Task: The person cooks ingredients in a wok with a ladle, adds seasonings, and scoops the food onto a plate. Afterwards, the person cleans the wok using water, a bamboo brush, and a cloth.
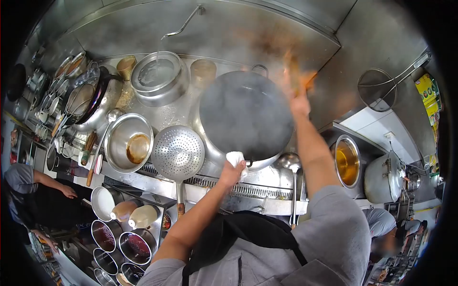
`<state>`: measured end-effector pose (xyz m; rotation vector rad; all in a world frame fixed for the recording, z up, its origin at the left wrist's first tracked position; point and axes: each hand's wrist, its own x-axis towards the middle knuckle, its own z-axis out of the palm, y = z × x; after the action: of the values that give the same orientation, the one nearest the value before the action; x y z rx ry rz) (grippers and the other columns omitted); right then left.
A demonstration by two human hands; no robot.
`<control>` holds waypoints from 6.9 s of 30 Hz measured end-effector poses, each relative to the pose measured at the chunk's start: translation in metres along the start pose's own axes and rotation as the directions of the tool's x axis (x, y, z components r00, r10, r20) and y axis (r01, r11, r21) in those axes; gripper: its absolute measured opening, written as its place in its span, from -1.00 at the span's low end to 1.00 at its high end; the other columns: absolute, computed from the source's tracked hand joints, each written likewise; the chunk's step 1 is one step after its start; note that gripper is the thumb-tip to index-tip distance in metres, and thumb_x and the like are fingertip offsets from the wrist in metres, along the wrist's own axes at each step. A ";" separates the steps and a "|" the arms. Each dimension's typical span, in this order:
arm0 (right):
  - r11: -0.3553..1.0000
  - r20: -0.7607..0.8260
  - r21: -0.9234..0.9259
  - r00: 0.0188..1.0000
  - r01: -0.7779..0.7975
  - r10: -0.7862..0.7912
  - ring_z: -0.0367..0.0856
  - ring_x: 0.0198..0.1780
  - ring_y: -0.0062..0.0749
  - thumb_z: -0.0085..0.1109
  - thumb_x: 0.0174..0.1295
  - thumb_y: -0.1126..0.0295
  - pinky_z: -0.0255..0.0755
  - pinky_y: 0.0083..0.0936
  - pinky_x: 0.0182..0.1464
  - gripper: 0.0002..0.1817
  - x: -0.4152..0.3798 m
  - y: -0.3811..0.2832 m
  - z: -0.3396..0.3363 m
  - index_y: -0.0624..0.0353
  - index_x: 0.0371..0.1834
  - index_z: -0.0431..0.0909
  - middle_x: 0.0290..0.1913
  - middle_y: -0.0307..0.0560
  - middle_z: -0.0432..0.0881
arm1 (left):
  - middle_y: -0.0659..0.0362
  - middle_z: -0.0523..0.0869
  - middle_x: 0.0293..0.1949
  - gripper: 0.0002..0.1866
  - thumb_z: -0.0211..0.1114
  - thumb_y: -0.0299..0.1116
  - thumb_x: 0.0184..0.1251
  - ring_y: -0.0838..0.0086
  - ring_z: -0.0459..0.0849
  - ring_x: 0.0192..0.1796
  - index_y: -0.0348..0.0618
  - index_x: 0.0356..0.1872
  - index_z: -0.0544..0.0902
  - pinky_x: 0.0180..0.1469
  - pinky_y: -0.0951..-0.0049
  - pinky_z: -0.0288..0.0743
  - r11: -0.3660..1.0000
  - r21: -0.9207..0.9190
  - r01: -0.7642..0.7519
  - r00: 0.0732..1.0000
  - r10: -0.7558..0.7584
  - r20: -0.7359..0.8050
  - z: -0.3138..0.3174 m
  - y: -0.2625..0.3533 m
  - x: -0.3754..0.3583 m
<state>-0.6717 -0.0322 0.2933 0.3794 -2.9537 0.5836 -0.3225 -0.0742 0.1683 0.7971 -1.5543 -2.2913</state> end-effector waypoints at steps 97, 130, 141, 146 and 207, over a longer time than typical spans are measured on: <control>0.951 0.524 0.083 0.824 -0.299 0.214 0.61 -0.36 -0.15 0.19 0.30 0.14 0.43 -0.14 -0.28 -0.67 -0.463 0.437 -0.012 0.16 -0.24 0.36 -0.46 0.03 0.56 | 0.21 0.65 -0.05 -0.55 0.14 -0.07 0.55 0.52 0.54 -0.04 -0.27 0.16 0.53 0.06 0.43 0.43 0.980 0.188 0.057 0.944 0.009 -0.330 -0.057 0.037 -0.140; -0.278 0.582 0.017 0.236 -0.960 -0.778 0.41 -0.56 -0.50 0.02 0.16 0.60 0.45 -0.60 -0.51 -0.84 -0.193 -0.361 0.121 0.21 -0.52 0.27 -0.53 -0.15 0.36 | 0.22 0.67 -0.09 -0.61 0.24 -0.17 0.47 0.50 0.58 -0.07 -0.21 0.15 0.55 0.02 0.40 0.49 0.989 0.112 0.094 0.842 -0.019 -0.539 -0.194 0.032 -0.365; -0.241 0.505 0.083 0.250 -0.967 -0.826 0.43 -0.46 -0.60 -0.01 0.31 0.58 0.43 -0.67 -0.48 -0.86 -0.173 -0.134 -0.043 0.18 -0.13 0.29 -0.27 -0.09 0.38 | 0.25 0.64 -0.20 -0.47 0.26 0.09 0.42 0.55 0.54 -0.16 -0.21 0.05 0.54 -0.08 0.42 0.48 0.954 0.292 -0.074 0.987 0.111 -0.113 -0.172 0.029 -0.245; -0.197 0.643 0.215 0.290 -0.957 -0.708 0.43 -0.46 -0.59 0.04 0.28 0.59 0.42 -0.64 -0.51 -0.83 -0.169 -0.048 -0.091 0.08 -0.17 0.31 -0.38 -0.19 0.37 | 0.10 0.68 -0.02 -0.46 0.18 0.02 0.50 0.45 0.57 0.03 -0.29 0.17 0.52 0.14 0.35 0.46 0.898 0.441 0.007 0.998 -0.034 0.054 -0.109 0.060 -0.190; 0.893 0.465 0.165 0.765 0.420 -0.445 0.62 0.15 0.10 0.02 0.37 0.04 0.50 -0.10 0.18 -0.52 -0.107 -0.087 0.077 -0.18 0.33 0.51 0.14 0.11 0.65 | -0.41 0.62 0.03 -0.20 0.31 -0.24 0.07 -0.23 0.61 0.13 -0.46 0.32 0.23 0.24 0.05 0.46 0.855 0.489 0.175 0.834 0.135 -0.534 -0.069 0.062 0.031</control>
<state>-0.5497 -0.1160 0.2373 1.3672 -3.1206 0.5637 -0.3143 -0.1673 0.1973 1.4598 -1.8647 -1.4138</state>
